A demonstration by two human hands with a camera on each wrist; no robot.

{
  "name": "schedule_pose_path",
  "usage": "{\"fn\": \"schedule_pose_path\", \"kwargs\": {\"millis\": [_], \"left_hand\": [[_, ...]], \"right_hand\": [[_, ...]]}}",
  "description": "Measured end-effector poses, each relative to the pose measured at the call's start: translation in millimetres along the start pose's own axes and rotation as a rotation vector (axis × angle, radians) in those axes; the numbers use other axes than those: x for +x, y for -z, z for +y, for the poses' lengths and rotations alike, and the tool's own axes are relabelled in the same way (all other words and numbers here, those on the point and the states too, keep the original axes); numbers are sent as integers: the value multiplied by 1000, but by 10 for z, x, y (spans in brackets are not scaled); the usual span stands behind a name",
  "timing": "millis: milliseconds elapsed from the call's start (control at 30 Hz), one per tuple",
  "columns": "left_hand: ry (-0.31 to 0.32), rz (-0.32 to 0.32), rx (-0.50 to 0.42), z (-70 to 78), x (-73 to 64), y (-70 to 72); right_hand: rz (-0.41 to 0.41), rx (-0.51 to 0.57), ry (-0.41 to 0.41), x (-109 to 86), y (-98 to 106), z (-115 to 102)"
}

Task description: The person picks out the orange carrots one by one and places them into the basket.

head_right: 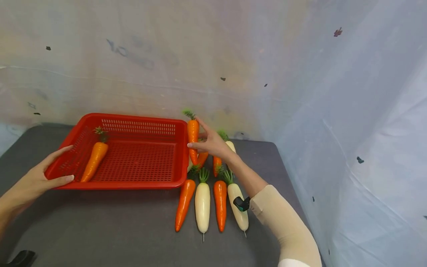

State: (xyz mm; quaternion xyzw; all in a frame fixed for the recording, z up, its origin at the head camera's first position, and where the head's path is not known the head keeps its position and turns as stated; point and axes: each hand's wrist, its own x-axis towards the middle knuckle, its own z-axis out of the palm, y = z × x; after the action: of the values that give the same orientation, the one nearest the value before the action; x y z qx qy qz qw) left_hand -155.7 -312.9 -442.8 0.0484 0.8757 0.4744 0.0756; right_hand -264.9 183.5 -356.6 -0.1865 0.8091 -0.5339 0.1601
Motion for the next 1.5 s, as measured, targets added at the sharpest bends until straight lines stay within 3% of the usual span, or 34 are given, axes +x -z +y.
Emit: {"fn": "schedule_pose_path", "kwargs": {"millis": [567, 867, 1167, 1500], "left_hand": [[1, 12, -4, -36, 6, -8], [-5, 23, -3, -23, 21, -9], [-8, 16, 18, 27, 46, 18], [0, 15, 2, -30, 18, -10]], "right_hand": [[-96, 39, 37, 353, -495, -140], [-98, 63, 44, 476, -699, -212], [-135, 87, -2, 588, -936, -279], [-131, 58, -18, 731, -1244, -218]]}}
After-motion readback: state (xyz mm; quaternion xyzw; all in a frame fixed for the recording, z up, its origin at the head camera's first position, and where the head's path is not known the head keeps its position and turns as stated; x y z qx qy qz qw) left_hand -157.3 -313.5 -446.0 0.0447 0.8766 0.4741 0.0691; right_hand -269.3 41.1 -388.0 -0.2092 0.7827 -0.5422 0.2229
